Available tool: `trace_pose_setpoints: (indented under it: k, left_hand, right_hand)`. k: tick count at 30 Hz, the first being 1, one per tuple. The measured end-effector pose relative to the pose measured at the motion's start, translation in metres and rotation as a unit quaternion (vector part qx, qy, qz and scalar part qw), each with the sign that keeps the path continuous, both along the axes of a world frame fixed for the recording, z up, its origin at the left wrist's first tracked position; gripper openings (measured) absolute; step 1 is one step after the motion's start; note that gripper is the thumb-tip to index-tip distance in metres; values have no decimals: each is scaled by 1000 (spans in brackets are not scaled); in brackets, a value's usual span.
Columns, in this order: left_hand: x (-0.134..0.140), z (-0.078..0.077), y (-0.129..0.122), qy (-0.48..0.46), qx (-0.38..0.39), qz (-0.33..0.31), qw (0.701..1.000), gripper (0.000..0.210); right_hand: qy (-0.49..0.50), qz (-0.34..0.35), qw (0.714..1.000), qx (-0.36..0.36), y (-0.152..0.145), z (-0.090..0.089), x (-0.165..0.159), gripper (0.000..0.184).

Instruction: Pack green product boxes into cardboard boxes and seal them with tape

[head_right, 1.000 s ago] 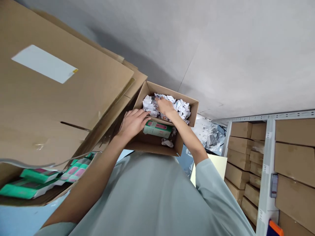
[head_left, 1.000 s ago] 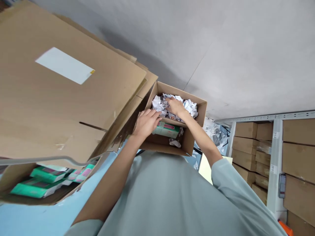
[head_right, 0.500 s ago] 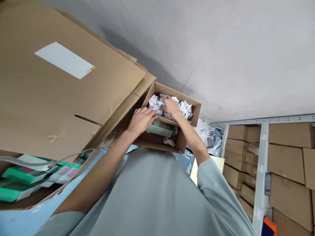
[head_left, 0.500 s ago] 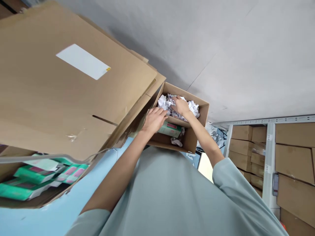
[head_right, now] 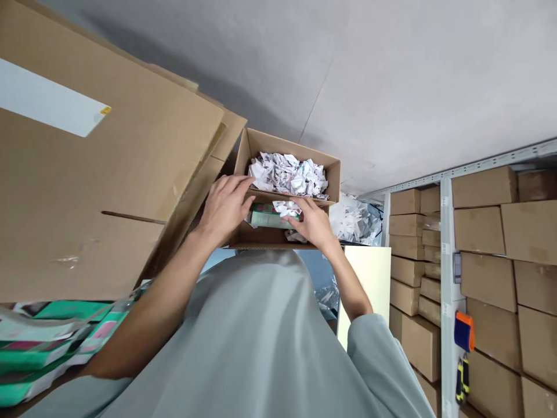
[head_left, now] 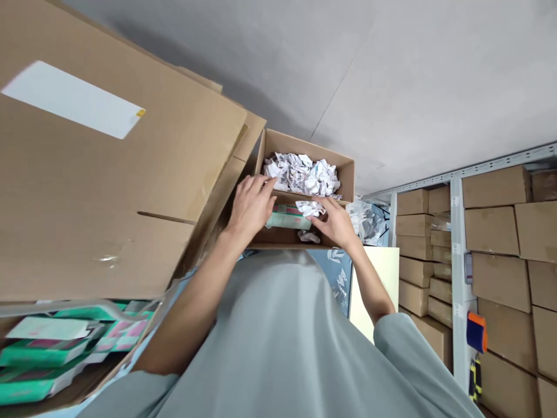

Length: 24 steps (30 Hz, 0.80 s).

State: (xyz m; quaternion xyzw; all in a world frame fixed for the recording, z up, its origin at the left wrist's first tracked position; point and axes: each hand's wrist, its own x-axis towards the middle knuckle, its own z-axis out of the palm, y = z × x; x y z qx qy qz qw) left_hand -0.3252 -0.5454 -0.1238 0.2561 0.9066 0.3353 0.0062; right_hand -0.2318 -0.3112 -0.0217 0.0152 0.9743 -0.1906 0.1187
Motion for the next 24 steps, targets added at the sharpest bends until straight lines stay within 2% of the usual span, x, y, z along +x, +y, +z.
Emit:
trace_pose_setpoints:
  k: [4,8,12,15,20,24]
  left_hand:
    - [28,3,-26,-44,38,46,997,63]
    - [57,-7,-37,-77,57,81,992,71]
    - [75,-17,-38,-97,62,108,987,70]
    - [82,-20,-39,-113,49,122,985,70]
    - [90,-21,-43,-137,29,155,978,68]
    - [94,-24,-47,-154,19,171,973,68]
  right_hand:
    - [-74,-9,997,20,-16,-26,17,48]
    - [-124,4,990,62,-33,-48,9,50]
    - [-145,27,986,76,-47,-58,-4,49]
    - [-140,28,987,79,-47,-58,-6,48]
    - [-75,-25,995,64,-10,-47,23,39]
    - [-2,-163,984,77,38,-43,64,29]
